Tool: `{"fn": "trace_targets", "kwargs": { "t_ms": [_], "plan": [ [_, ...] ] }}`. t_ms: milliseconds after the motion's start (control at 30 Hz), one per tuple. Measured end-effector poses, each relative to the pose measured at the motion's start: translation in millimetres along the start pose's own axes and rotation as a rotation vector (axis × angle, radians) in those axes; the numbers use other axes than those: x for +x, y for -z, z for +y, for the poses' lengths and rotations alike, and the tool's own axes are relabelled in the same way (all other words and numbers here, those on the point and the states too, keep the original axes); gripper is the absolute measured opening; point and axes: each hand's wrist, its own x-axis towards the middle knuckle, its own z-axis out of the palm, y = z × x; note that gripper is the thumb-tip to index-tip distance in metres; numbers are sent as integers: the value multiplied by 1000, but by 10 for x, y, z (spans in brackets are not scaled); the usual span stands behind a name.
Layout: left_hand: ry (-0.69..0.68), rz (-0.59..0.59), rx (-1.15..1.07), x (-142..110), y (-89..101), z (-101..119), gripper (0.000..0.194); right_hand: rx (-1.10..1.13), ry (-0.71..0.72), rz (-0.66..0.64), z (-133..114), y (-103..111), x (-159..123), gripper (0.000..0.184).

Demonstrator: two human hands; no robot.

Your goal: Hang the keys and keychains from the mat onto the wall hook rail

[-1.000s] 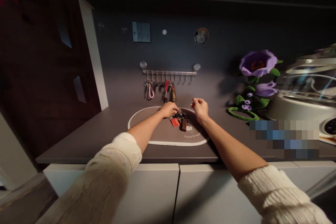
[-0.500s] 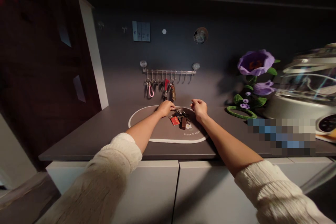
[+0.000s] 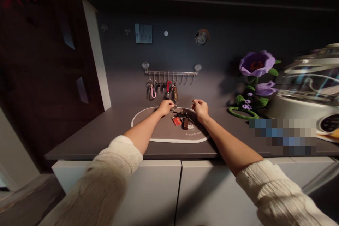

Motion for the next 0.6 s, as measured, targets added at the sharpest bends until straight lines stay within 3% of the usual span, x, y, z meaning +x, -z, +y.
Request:
{"fn": "trace_targets", "kwargs": {
  "t_ms": [267, 600],
  "plan": [
    [81, 29, -193, 5, 30, -7, 12, -68, 73, -48, -18, -3, -18, 21],
    [350, 34, -623, -53, 83, 219, 9, -155, 191, -141, -55, -20, -58, 24]
  ]
}}
